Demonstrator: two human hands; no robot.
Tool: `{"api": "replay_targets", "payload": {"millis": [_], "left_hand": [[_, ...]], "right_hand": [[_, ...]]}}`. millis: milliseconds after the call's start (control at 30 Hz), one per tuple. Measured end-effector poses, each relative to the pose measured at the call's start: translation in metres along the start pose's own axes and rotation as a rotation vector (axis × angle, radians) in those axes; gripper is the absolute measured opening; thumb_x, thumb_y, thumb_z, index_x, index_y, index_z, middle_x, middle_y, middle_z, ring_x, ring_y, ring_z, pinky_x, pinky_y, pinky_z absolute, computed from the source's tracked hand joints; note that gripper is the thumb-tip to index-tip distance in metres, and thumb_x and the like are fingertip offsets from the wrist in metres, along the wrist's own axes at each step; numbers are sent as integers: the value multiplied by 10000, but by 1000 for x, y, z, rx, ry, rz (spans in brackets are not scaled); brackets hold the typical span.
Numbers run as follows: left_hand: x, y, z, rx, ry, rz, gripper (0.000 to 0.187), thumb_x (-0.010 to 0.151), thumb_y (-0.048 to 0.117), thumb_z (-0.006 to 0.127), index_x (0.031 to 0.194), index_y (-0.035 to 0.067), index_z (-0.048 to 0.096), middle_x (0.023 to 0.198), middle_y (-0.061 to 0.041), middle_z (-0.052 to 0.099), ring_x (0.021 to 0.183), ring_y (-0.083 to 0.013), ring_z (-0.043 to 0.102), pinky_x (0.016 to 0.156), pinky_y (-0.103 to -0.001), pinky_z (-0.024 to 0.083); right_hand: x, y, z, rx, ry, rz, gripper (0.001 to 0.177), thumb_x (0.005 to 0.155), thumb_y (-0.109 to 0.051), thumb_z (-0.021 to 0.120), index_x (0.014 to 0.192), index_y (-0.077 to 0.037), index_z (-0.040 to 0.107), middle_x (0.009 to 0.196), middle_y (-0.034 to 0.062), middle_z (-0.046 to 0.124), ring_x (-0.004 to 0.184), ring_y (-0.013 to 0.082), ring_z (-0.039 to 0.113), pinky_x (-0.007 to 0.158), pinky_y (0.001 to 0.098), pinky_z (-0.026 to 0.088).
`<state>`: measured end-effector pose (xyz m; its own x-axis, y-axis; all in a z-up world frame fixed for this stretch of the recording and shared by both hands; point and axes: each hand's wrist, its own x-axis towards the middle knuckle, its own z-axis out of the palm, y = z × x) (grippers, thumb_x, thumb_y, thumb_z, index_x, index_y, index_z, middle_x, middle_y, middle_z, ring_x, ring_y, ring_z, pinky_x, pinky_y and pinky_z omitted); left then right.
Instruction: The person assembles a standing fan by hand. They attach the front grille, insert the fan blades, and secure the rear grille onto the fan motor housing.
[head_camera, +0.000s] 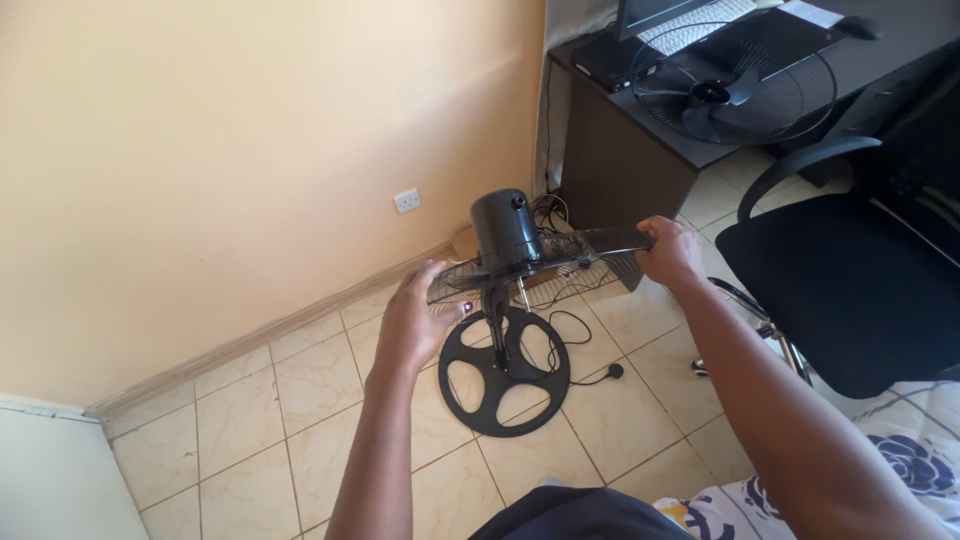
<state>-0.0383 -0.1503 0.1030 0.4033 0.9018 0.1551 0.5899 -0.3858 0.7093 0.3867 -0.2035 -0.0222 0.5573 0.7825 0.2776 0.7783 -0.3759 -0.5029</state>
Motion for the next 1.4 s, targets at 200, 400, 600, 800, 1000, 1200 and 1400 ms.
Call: {"api": "replay_targets", "payload": {"millis": [200, 400, 600, 800, 1000, 1200, 1400], "left_hand": [[7, 8, 13, 20, -140, -78, 792, 735, 296, 874, 1428, 158, 516, 1509, -86, 521, 1389, -274, 497, 1138, -401, 401], [12, 10, 33, -11, -171, -27, 867, 772, 411, 845, 1484, 112, 452, 1513, -166, 495, 1402, -322, 481, 1162, -410, 384], [7, 23, 49, -14, -215, -111, 925, 793, 532, 785, 1517, 104, 400, 1490, -196, 497, 1368, -335, 517, 1125, -423, 429], [9, 32, 55, 77, -192, -112, 897, 799, 635, 712, 1478, 103, 463, 1394, -195, 592, 1267, -347, 608, 1031, -442, 512], [14, 39, 44, 181, -274, -102, 906, 791, 654, 717, 1468, 105, 468, 1280, -203, 646, 1148, -364, 662, 950, -455, 546], [20, 41, 33, 216, -378, -124, 931, 761, 666, 732, 1465, 111, 479, 1140, -203, 704, 1042, -354, 709, 899, -455, 568], [28, 38, 33, 215, -419, -114, 952, 717, 654, 776, 1446, 104, 505, 1123, -201, 722, 1050, -354, 710, 926, -451, 559]], "right_hand": [[20, 7, 3, -165, -19, 132, 473, 781, -247, 820, 1239, -170, 727, 1243, 148, 645, 1247, 391, 461, 1061, 462, 428], [56, 16, 9, -176, -48, 184, 480, 760, -251, 839, 1224, -190, 732, 1272, 149, 594, 1279, 393, 409, 1020, 475, 438], [95, 47, 24, -126, 3, -80, 444, 790, -158, 842, 1209, -86, 715, 1089, 94, 686, 1187, 283, 547, 1057, 470, 463], [74, 33, 23, 263, 128, 26, 493, 780, 2, 785, 1252, -61, 658, 1208, 103, 552, 1036, 248, 618, 963, 382, 542], [11, -24, 0, 151, 277, 59, 830, 805, -16, 820, 1513, -75, 392, 1365, 254, 423, 1256, 425, 445, 1058, 517, 418], [-38, -95, -8, 219, 403, -216, 918, 801, 43, 767, 1563, -29, 261, 1458, 271, 384, 1400, 442, 339, 1186, 583, 279], [-20, -97, -10, 175, 373, -218, 783, 756, 52, 772, 1418, -38, 364, 1384, 238, 439, 1367, 432, 399, 1181, 565, 302]]}}
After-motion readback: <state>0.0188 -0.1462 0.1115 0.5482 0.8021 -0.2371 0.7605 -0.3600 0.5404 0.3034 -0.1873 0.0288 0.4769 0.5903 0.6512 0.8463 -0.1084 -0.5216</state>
